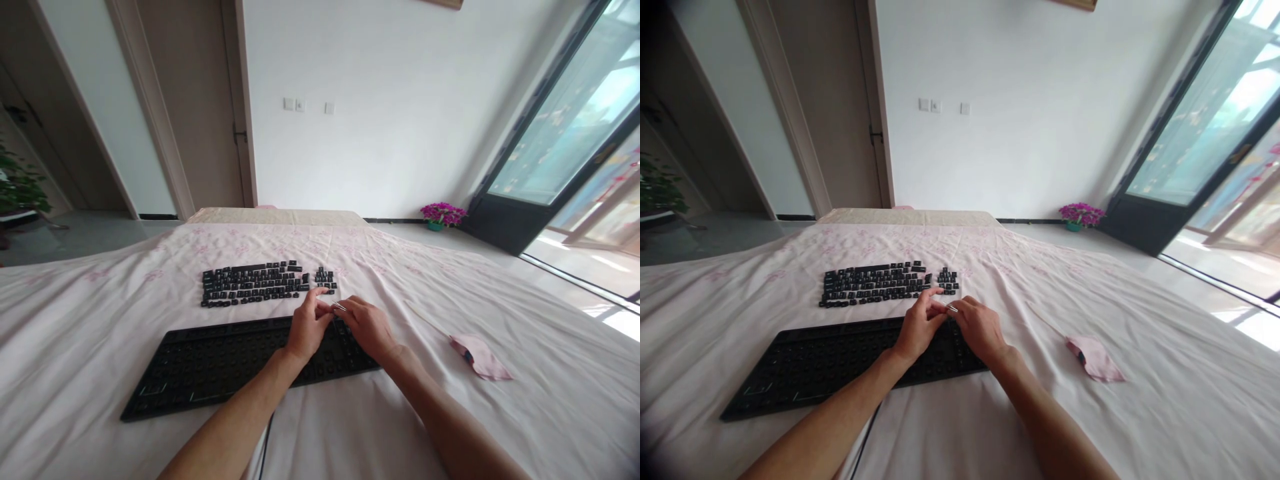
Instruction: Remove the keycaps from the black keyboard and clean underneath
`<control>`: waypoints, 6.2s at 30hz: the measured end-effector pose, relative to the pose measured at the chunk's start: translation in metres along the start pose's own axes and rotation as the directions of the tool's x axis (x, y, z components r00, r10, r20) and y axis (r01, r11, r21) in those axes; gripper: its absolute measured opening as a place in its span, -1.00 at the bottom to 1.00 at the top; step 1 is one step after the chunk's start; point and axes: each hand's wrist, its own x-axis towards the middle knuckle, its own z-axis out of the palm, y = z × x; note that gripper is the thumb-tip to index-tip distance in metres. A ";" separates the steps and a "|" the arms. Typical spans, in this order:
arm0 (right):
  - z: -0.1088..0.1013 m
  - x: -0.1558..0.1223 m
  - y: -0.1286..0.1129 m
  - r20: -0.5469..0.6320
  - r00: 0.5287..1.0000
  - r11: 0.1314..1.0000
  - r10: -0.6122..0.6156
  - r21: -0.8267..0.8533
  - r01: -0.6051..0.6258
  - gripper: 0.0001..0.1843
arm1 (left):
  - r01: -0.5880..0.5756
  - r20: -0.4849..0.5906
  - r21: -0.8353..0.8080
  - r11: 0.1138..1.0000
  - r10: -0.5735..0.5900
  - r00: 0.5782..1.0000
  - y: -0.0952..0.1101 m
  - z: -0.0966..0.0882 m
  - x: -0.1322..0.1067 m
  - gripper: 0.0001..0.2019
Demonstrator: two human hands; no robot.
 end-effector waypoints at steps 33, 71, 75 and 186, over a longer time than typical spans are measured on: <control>0.036 0.148 0.137 0.029 0.902 0.900 0.431 -0.092 -0.427 -0.77 | -0.204 0.282 0.690 0.694 0.002 0.959 0.006 -0.042 -0.017 -0.66; -0.031 0.009 0.028 0.269 0.955 0.788 0.128 0.557 -0.263 -0.66 | -0.195 0.289 0.611 0.767 0.012 0.957 0.021 -0.020 -0.007 -0.79; -0.031 0.011 0.027 0.278 0.954 0.787 0.115 0.561 -0.258 -0.59 | -0.165 0.243 0.598 0.784 0.019 0.970 0.016 -0.012 -0.004 -0.81; -0.028 0.099 0.092 0.020 0.989 0.979 0.148 0.139 -0.149 -0.35 | -0.002 0.007 0.563 0.826 -0.002 1.000 0.006 0.011 0.007 -0.86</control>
